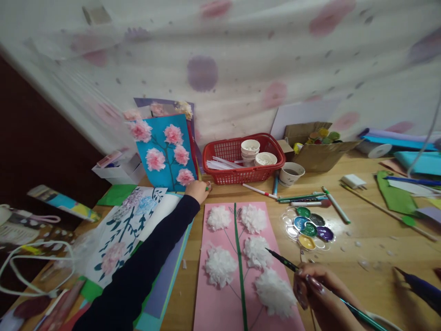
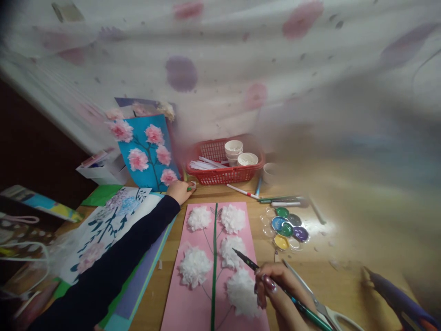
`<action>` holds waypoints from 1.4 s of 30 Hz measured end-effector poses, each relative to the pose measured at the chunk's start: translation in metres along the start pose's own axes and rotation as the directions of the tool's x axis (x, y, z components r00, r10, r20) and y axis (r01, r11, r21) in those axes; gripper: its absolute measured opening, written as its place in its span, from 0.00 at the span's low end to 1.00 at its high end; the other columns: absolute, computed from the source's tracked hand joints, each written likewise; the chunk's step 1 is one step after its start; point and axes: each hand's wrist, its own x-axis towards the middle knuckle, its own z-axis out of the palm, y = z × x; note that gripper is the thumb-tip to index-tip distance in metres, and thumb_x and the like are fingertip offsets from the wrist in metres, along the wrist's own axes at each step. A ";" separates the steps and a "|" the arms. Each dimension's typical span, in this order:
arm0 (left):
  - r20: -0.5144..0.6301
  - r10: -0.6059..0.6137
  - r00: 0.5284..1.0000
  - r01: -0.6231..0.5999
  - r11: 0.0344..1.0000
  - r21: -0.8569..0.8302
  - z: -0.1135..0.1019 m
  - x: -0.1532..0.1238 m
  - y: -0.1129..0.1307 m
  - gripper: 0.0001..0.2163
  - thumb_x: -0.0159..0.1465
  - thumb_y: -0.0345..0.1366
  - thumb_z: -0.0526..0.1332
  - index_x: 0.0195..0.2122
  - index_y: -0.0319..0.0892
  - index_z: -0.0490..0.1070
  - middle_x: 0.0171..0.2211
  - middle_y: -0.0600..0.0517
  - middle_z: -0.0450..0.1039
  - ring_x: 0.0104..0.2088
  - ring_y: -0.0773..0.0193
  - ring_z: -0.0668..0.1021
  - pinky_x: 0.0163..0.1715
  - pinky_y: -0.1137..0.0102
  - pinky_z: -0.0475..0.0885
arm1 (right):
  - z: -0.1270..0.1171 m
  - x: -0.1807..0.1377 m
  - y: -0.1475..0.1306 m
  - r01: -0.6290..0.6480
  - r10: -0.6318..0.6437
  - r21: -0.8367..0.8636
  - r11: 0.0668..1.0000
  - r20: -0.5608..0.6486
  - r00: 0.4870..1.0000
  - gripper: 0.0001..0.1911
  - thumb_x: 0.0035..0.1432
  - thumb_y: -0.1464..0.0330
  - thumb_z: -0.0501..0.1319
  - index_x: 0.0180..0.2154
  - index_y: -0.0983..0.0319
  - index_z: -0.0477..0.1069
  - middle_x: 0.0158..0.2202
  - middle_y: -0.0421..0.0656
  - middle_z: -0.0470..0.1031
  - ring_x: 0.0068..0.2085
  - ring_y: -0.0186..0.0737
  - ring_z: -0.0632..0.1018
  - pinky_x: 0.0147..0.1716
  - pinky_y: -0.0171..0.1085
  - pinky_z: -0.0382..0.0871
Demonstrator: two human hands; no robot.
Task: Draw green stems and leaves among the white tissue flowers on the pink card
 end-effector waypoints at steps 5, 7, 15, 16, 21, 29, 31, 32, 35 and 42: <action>0.007 -0.041 0.999 0.041 0.998 -0.036 0.005 0.004 0.006 0.14 0.67 0.40 0.60 0.52 0.40 0.68 0.51 0.45 0.70 0.47 0.57 0.76 0.46 0.57 0.74 | -0.004 0.000 0.003 -0.011 0.011 -0.005 1.000 0.010 1.000 0.09 0.53 0.60 0.66 0.29 0.58 0.77 0.19 0.43 0.72 0.22 0.39 0.72 0.23 0.36 0.67; 0.001 -0.053 0.999 0.053 0.995 -0.082 0.007 0.006 0.004 0.14 0.67 0.40 0.60 0.52 0.40 0.68 0.51 0.45 0.70 0.47 0.57 0.76 0.46 0.57 0.74 | -0.005 -0.001 0.005 -0.041 0.040 -0.028 0.999 -0.025 0.999 0.10 0.53 0.59 0.66 0.28 0.59 0.76 0.19 0.42 0.72 0.22 0.38 0.71 0.23 0.36 0.67; -0.008 -0.106 0.994 0.091 0.885 -0.457 0.006 0.010 -0.017 0.14 0.67 0.40 0.60 0.51 0.40 0.69 0.51 0.46 0.70 0.47 0.56 0.76 0.46 0.57 0.74 | -0.005 -0.004 0.010 -0.079 0.077 -0.037 0.996 -0.055 0.996 0.12 0.52 0.57 0.66 0.29 0.60 0.75 0.20 0.42 0.71 0.23 0.39 0.71 0.24 0.36 0.66; 0.007 -0.118 0.993 0.105 0.852 -0.512 0.006 0.010 -0.019 0.14 0.67 0.40 0.60 0.51 0.40 0.68 0.51 0.46 0.70 0.47 0.56 0.76 0.46 0.57 0.74 | -0.005 -0.004 0.011 -0.083 0.081 -0.034 0.996 -0.056 0.995 0.12 0.53 0.57 0.66 0.29 0.60 0.76 0.21 0.42 0.71 0.23 0.39 0.71 0.24 0.36 0.67; 0.165 -0.173 0.971 0.238 0.624 -0.745 -0.001 0.007 -0.019 0.15 0.67 0.40 0.60 0.52 0.39 0.67 0.50 0.46 0.70 0.46 0.56 0.76 0.44 0.57 0.75 | -0.011 0.000 0.019 -0.070 0.069 -0.021 0.997 -0.029 0.997 0.10 0.53 0.59 0.66 0.29 0.59 0.76 0.21 0.42 0.71 0.23 0.38 0.71 0.24 0.35 0.66; 0.290 0.045 0.956 0.278 0.178 -0.944 -0.031 -0.080 -0.002 0.10 0.68 0.40 0.59 0.44 0.38 0.68 0.33 0.53 0.69 0.27 0.69 0.72 0.27 0.72 0.71 | 0.009 -0.009 0.007 0.021 -0.017 0.149 0.989 -0.029 0.999 0.15 0.57 0.55 0.62 0.36 0.57 0.80 0.23 0.45 0.74 0.26 0.43 0.76 0.27 0.39 0.71; 0.290 0.132 0.948 0.280 0.083 -0.956 -0.034 -0.112 0.007 0.06 0.65 0.37 0.60 0.37 0.40 0.66 0.23 0.59 0.61 0.20 0.73 0.63 0.22 0.76 0.63 | 0.024 -0.019 -0.003 0.032 -0.027 0.082 0.996 -0.059 0.998 0.15 0.55 0.58 0.65 0.42 0.56 0.79 0.28 0.46 0.77 0.31 0.45 0.78 0.30 0.39 0.73; 0.284 0.170 0.944 0.281 0.044 -0.959 -0.035 -0.126 0.013 0.08 0.62 0.37 0.62 0.35 0.40 0.65 0.23 0.59 0.59 0.20 0.74 0.62 0.23 0.76 0.62 | 0.032 -0.023 -0.007 0.050 -0.047 0.057 0.997 -0.048 0.998 0.12 0.53 0.60 0.67 0.40 0.56 0.79 0.31 0.46 0.78 0.32 0.45 0.79 0.31 0.39 0.73; 0.269 0.254 0.929 0.283 -0.019 -0.959 -0.037 -0.158 0.026 0.14 0.55 0.42 0.67 0.31 0.41 0.63 0.24 0.57 0.62 0.23 0.72 0.64 0.24 0.75 0.59 | 0.051 -0.031 -0.012 0.182 -0.182 0.036 0.983 0.004 0.983 0.07 0.55 0.62 0.66 0.37 0.55 0.79 0.33 0.45 0.78 0.33 0.42 0.79 0.33 0.37 0.73; 0.270 0.353 0.896 0.307 -0.051 -0.950 -0.034 -0.181 0.039 0.14 0.58 0.46 0.64 0.35 0.42 0.64 0.27 0.57 0.63 0.24 0.71 0.64 0.25 0.74 0.59 | 0.068 -0.031 -0.009 0.346 -0.344 -0.020 0.938 0.075 0.936 0.07 0.61 0.67 0.60 0.41 0.56 0.77 0.32 0.43 0.75 0.35 0.36 0.77 0.37 0.31 0.71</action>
